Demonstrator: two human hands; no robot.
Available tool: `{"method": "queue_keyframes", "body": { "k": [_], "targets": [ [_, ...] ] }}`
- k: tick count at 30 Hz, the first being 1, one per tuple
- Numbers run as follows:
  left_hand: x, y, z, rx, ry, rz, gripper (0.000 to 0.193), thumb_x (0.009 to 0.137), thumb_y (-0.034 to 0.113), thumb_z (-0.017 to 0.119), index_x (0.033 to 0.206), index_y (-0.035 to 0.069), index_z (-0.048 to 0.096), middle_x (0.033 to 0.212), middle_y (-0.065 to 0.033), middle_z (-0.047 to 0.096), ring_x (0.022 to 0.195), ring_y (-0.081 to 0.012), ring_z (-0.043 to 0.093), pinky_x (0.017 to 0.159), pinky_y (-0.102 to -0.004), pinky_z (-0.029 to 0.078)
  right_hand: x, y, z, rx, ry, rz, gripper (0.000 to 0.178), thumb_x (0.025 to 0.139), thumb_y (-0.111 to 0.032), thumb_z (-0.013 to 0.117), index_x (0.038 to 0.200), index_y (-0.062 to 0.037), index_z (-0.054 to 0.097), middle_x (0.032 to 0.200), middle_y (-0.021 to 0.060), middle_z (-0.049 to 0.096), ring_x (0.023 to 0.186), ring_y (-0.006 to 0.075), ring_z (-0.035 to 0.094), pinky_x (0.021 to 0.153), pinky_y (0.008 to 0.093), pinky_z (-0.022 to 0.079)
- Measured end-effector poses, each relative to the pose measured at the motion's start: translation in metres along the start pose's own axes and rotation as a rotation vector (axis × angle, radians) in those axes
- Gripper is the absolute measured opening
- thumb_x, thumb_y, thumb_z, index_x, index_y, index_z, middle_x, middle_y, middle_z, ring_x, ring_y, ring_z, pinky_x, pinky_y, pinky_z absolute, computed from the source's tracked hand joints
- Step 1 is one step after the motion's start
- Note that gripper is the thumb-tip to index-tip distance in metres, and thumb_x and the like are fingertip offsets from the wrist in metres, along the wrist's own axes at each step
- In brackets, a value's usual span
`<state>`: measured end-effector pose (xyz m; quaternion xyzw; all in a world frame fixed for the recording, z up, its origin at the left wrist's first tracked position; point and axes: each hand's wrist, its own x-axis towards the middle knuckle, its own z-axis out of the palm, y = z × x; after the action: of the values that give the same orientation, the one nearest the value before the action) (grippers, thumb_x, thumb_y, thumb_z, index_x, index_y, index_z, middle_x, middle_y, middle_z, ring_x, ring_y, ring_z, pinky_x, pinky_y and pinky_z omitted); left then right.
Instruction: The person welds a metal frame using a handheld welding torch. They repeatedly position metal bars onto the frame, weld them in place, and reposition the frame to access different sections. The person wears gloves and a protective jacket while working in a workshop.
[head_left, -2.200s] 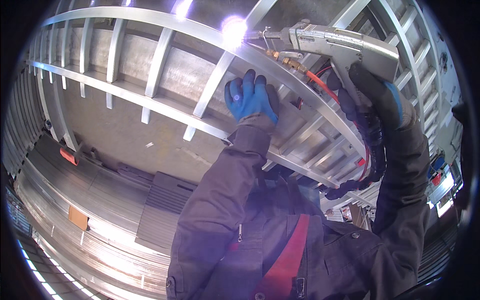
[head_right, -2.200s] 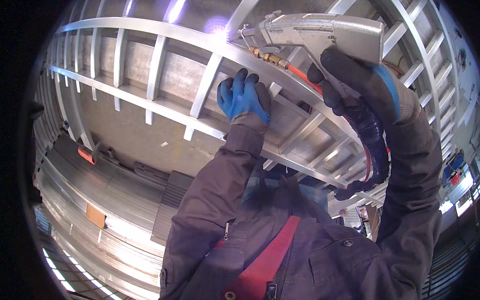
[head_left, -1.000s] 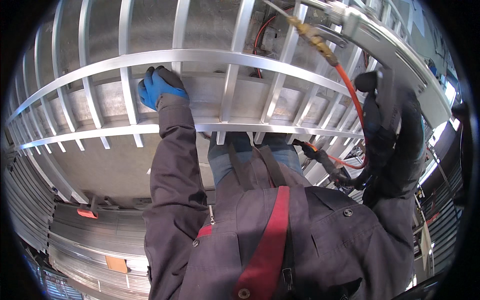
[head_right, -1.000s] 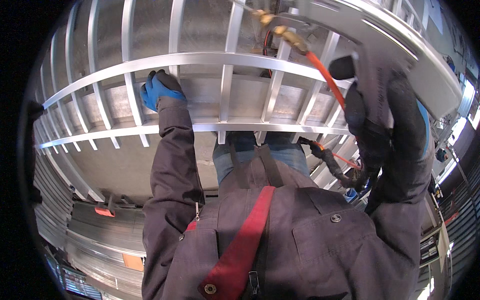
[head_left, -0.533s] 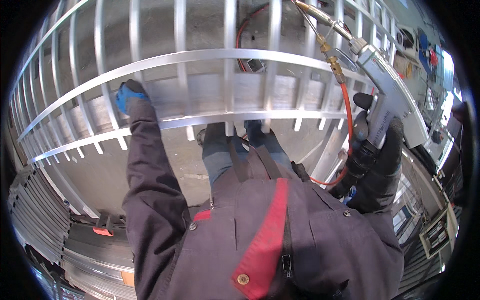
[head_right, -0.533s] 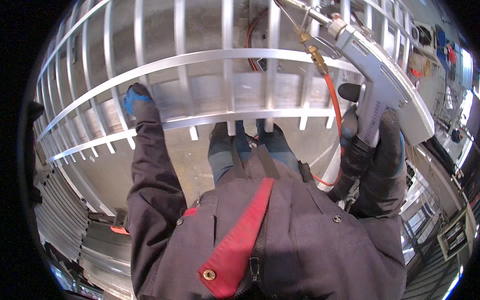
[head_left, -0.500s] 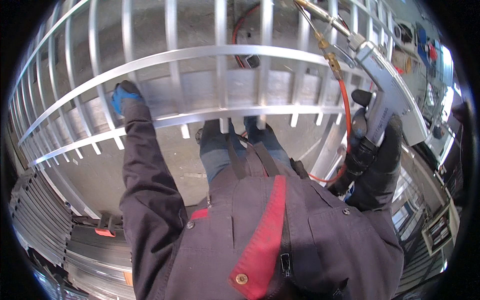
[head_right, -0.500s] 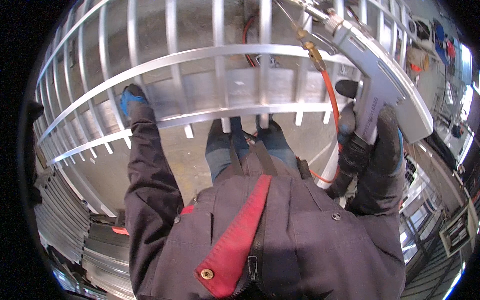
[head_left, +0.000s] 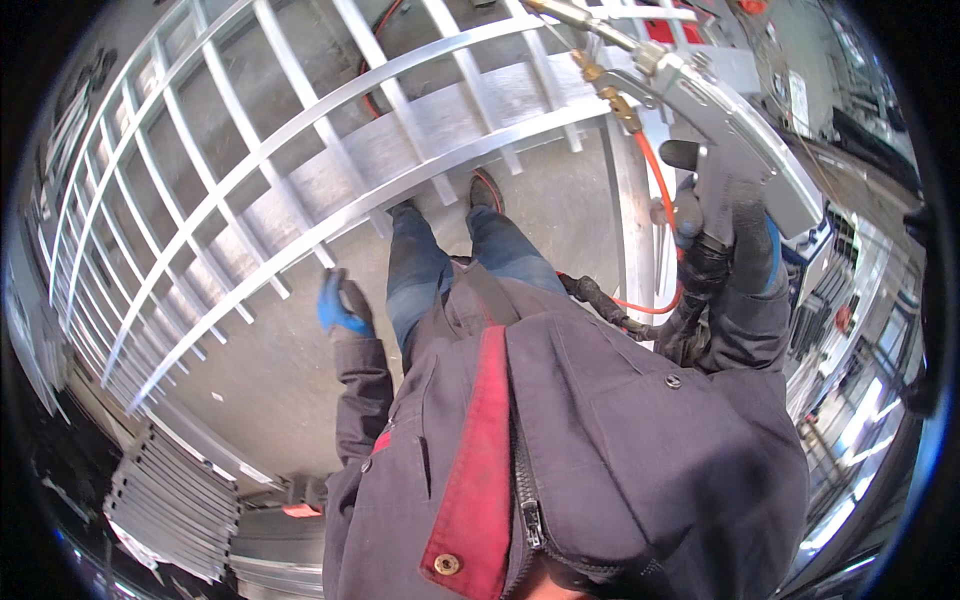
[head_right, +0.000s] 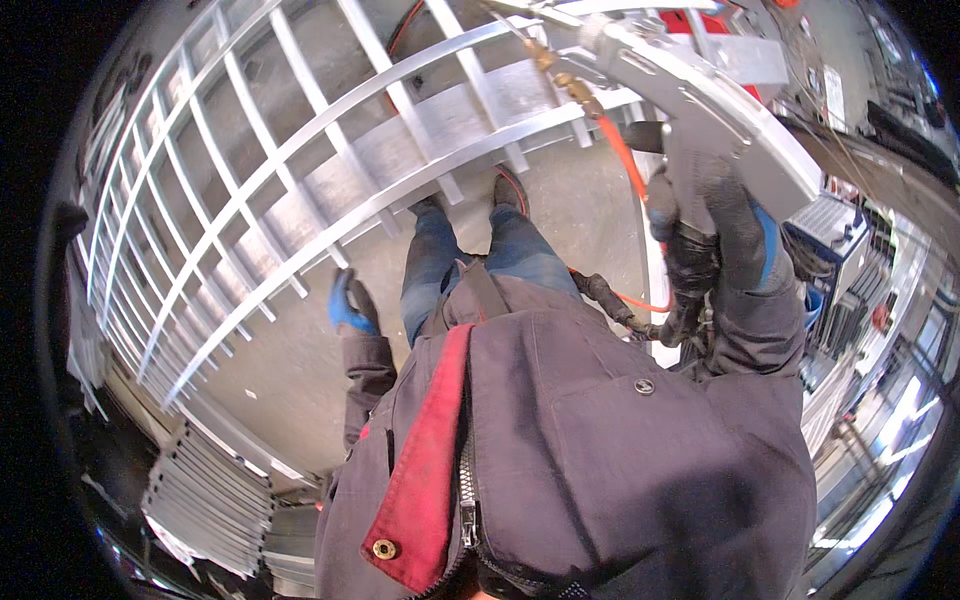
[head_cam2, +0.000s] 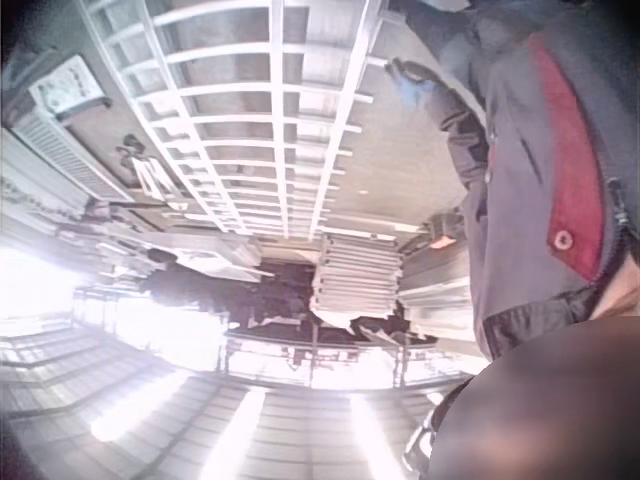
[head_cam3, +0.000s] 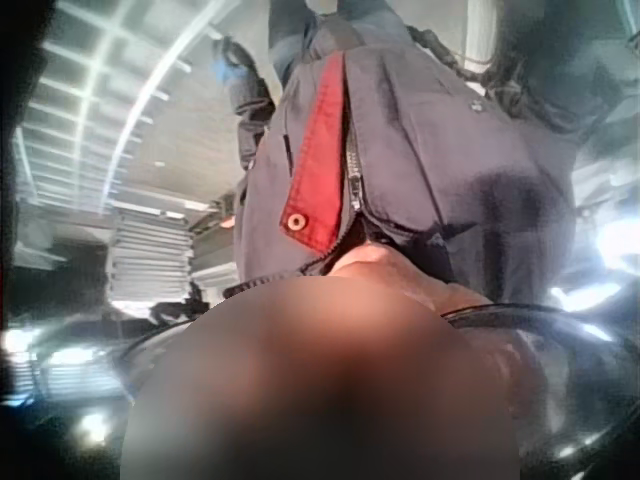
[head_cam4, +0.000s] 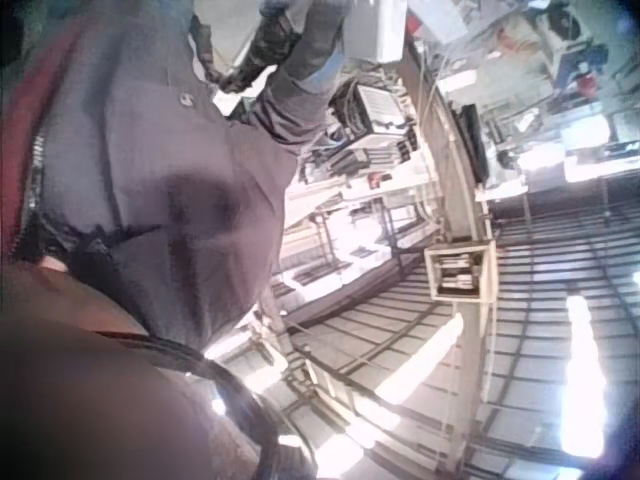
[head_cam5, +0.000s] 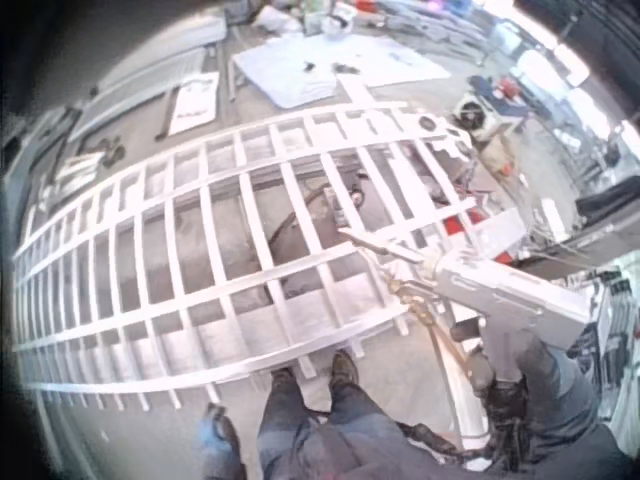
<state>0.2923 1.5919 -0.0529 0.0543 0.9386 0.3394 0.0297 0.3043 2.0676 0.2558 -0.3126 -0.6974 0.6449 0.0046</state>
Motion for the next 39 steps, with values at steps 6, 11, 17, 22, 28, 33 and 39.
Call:
{"method": "queue_keyframes", "body": {
  "k": [6, 11, 17, 22, 28, 33, 39],
  "targets": [
    [0.014, 0.095, 0.026, -0.050, -0.301, 0.240, 0.037, 0.105, 0.032, 0.058, 0.120, 0.001, 0.071, 0.132, -0.0272, 0.066, 0.126, -0.0436, 0.062, 0.109, -0.0480, 0.047, -0.076, 0.024, -0.098, 0.173, 0.313, -0.120, 0.090, 0.091, -0.063, 0.072, 0.144, 0.0065, 0.050, 0.107, 0.0179, 0.072, 0.071, 0.0118, 0.064, 0.058, 0.0253, 0.051],
    [0.081, 0.108, 0.043, -0.070, -0.385, 0.482, 0.028, 0.104, 0.020, 0.060, 0.119, -0.001, 0.071, 0.125, -0.0275, 0.069, 0.123, -0.0410, 0.065, 0.107, -0.0463, 0.050, -0.136, 0.064, -0.081, 0.218, 0.408, -0.093, 0.091, 0.090, -0.064, 0.072, 0.144, 0.0065, 0.050, 0.108, 0.0176, 0.071, 0.072, 0.0120, 0.064, 0.058, 0.0249, 0.050],
    [0.118, 0.119, 0.065, -0.188, -0.521, 0.644, 0.025, 0.102, 0.018, 0.063, 0.118, 0.002, 0.073, 0.126, -0.0252, 0.069, 0.123, -0.0410, 0.064, 0.107, -0.0488, 0.049, -0.184, 0.107, 0.007, 0.259, 0.451, -0.001, 0.093, 0.090, -0.065, 0.072, 0.145, 0.0064, 0.050, 0.108, 0.0172, 0.071, 0.073, 0.0122, 0.065, 0.058, 0.0245, 0.050],
    [0.106, 0.119, 0.070, -0.201, -0.653, 0.727, 0.028, 0.103, 0.021, 0.061, 0.118, 0.001, 0.072, 0.126, -0.0263, 0.069, 0.124, -0.0418, 0.063, 0.106, -0.0479, 0.049, -0.210, 0.121, 0.049, 0.268, 0.493, 0.022, 0.094, 0.089, -0.066, 0.072, 0.145, 0.0063, 0.050, 0.109, 0.0169, 0.071, 0.074, 0.0124, 0.065, 0.059, 0.0241, 0.050],
    [0.087, 0.089, 0.079, -0.179, -0.788, 0.711, 0.029, 0.103, 0.023, 0.060, 0.120, 0.002, 0.071, 0.129, -0.0269, 0.067, 0.123, -0.0428, 0.063, 0.106, -0.0480, 0.050, -0.280, 0.084, 0.024, 0.189, 0.567, 0.086, 0.095, 0.088, -0.067, 0.073, 0.145, 0.0063, 0.050, 0.110, 0.0165, 0.071, 0.075, 0.0126, 0.065, 0.059, 0.0237, 0.050],
    [0.079, 0.092, 0.095, -0.185, -0.852, 0.791, 0.028, 0.103, 0.022, 0.061, 0.121, 0.002, 0.071, 0.128, -0.0255, 0.068, 0.121, -0.0429, 0.065, 0.104, -0.0479, 0.051, -0.354, 0.046, -0.022, 0.121, 0.695, 0.118, 0.097, 0.088, -0.068, 0.073, 0.145, 0.0062, 0.050, 0.110, 0.0162, 0.070, 0.076, 0.0127, 0.066, 0.059, 0.0233, 0.050],
    [0.092, 0.129, 0.106, -0.244, -0.810, 0.817, 0.031, 0.103, 0.024, 0.061, 0.120, 0.000, 0.071, 0.127, -0.0247, 0.069, 0.120, -0.0421, 0.065, 0.103, -0.0479, 0.051, -0.361, 0.058, -0.042, 0.120, 0.697, 0.092, 0.098, 0.087, -0.069, 0.073, 0.146, 0.0061, 0.050, 0.111, 0.0159, 0.070, 0.077, 0.0129, 0.066, 0.059, 0.0229, 0.050]
  ]
}}
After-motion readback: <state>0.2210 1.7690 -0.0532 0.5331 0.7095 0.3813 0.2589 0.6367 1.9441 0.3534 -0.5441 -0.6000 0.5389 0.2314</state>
